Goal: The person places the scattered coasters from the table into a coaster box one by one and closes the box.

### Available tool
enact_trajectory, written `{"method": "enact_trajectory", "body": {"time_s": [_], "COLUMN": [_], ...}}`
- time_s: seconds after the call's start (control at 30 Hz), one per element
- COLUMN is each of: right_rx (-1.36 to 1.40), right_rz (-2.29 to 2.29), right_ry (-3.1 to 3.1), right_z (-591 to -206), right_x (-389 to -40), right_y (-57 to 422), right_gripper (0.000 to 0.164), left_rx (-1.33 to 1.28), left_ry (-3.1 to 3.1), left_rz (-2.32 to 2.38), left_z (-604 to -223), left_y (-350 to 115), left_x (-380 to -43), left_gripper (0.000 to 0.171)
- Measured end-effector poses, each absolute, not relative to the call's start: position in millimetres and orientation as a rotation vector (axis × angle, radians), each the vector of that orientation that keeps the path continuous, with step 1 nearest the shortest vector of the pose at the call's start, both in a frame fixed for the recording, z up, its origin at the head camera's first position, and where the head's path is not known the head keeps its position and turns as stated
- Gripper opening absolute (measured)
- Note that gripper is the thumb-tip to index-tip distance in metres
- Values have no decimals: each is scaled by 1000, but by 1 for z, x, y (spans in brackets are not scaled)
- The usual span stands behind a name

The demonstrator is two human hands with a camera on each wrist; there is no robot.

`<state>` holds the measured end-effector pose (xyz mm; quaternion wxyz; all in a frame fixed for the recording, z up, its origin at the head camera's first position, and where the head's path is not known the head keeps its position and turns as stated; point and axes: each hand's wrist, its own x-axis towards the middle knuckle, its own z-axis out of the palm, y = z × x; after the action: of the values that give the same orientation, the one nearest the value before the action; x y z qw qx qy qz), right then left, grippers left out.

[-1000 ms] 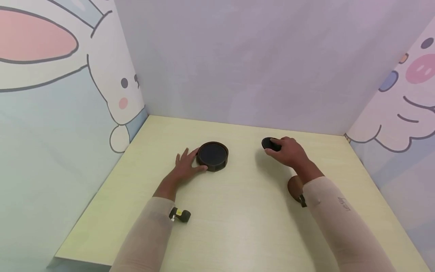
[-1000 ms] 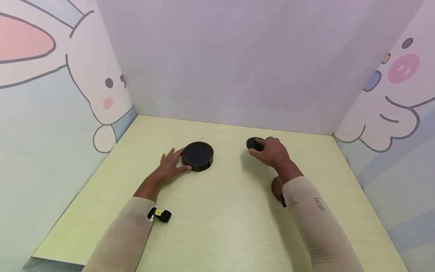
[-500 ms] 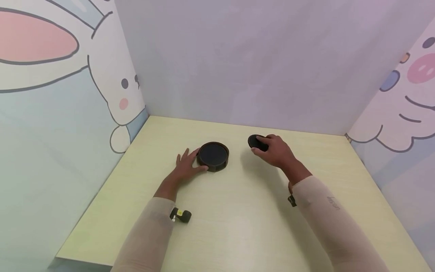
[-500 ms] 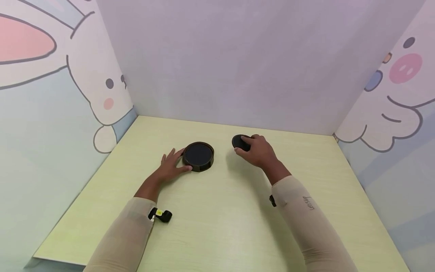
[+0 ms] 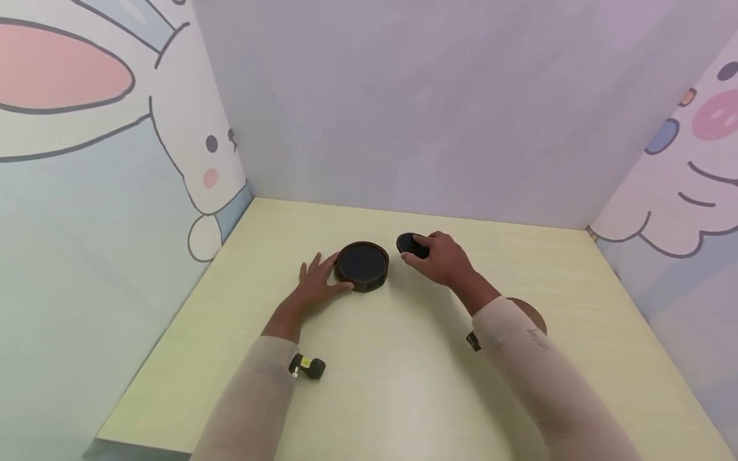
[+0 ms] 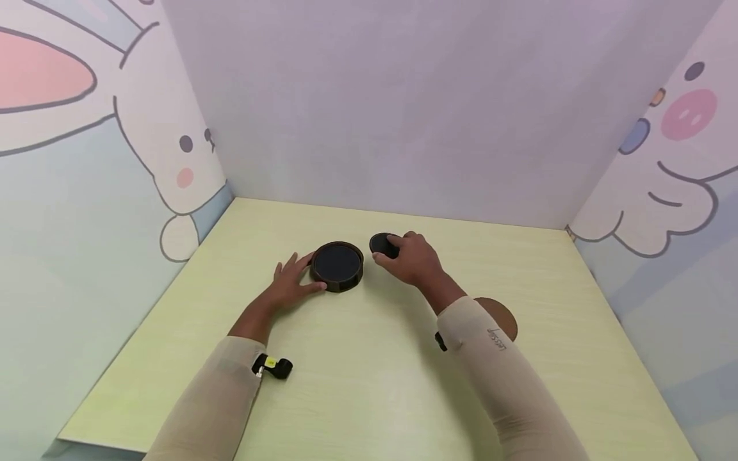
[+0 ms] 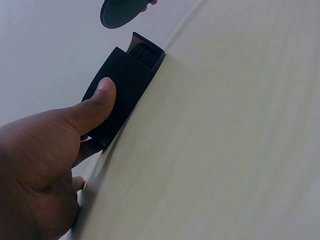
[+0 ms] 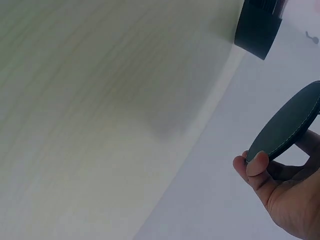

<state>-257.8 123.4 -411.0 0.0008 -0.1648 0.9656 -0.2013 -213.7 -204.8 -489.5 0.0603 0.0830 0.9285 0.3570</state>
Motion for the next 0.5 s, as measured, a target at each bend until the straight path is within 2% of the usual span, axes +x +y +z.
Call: {"method": "enact_trajectory", "body": {"time_s": [0.5], "right_rx": [-450], "right_rz": [-687], "right_ry": [3002], "right_z": [-411], "right_x": [-246], "right_y": [64], "right_gripper": [80], "left_rx": [231], "left_ry": [2800], "left_rz": [1075], "left_z": [-488], "left_y": [-205], "left_x": [-213], "left_gripper": [95]}}
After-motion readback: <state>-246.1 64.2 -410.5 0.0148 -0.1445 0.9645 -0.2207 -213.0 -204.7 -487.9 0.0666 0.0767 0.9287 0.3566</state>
